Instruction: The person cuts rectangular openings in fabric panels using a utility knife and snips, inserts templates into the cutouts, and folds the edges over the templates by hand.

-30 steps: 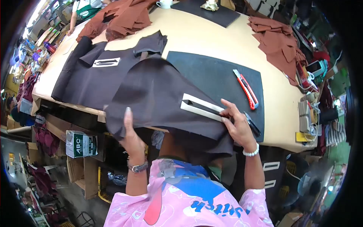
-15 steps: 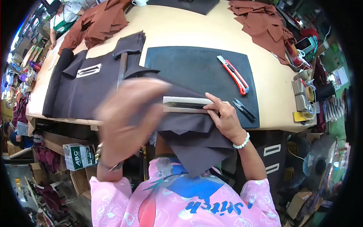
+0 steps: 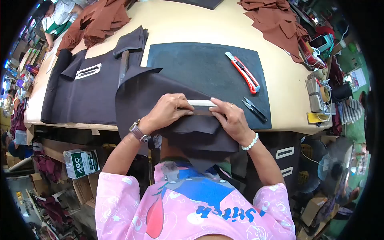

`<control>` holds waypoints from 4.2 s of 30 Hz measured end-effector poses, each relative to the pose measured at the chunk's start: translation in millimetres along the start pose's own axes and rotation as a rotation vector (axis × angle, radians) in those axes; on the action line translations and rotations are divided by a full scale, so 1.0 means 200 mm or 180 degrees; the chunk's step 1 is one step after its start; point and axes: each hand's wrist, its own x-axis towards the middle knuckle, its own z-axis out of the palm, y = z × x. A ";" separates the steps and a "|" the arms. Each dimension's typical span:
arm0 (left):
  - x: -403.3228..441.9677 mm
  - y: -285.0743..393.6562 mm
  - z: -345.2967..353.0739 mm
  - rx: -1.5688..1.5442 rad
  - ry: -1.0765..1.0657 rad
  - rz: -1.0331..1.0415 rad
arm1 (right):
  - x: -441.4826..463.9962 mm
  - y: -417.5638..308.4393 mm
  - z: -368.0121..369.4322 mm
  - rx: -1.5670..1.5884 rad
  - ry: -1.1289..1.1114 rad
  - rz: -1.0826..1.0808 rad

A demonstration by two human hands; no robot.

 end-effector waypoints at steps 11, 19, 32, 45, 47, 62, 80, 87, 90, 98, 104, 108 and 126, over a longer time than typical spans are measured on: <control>-0.05 -0.05 0.05 0.0631 0.0423 0.0648 | -0.05 -0.02 -0.07 0.0164 -0.0119 0.0049; -0.72 -0.02 -0.36 0.2150 0.3690 -0.0867 | -0.06 -0.04 0.03 0.0412 0.0357 0.0760; -2.66 -0.58 -0.75 0.2309 0.2285 -0.5672 | -0.09 -0.02 0.07 0.0633 0.0634 0.1262; -2.55 -0.47 -0.66 0.2649 0.3028 -0.4911 | -0.06 -0.09 0.08 0.0532 0.0765 0.1103; -2.45 -0.30 -0.77 0.2361 0.3241 -0.4292 | -0.06 -0.08 0.09 0.0544 0.0807 0.1053; -0.76 0.17 -1.45 0.1395 0.3826 -0.0677 | -0.05 -0.06 0.09 0.0260 0.0959 0.0911; 1.44 -0.52 -1.14 0.2169 0.2212 -0.0993 | -0.02 -0.06 0.04 0.0355 0.1005 0.0632; 1.16 -0.39 -0.81 0.3842 0.3027 0.1203 | -0.03 -0.04 0.05 0.0312 0.0966 0.0712; 0.78 -0.10 -0.52 0.1784 0.1778 0.1089 | -0.05 -0.04 0.06 0.0667 0.0884 0.1147; 0.09 0.11 0.03 0.0462 -0.0218 0.0252 | -0.03 -0.06 0.04 0.0839 0.0760 0.1180; 0.08 0.05 0.04 0.0196 -0.0396 -0.0065 | 0.02 -0.08 0.01 0.0181 0.0231 0.1084; 0.05 0.03 0.03 0.0113 -0.0257 0.0003 | 0.02 -0.03 0.01 -0.0134 0.0079 0.0843; -0.19 -0.05 -0.19 0.0326 -0.0250 -0.0387 | 0.05 -0.03 0.05 -0.1763 -0.0448 0.0830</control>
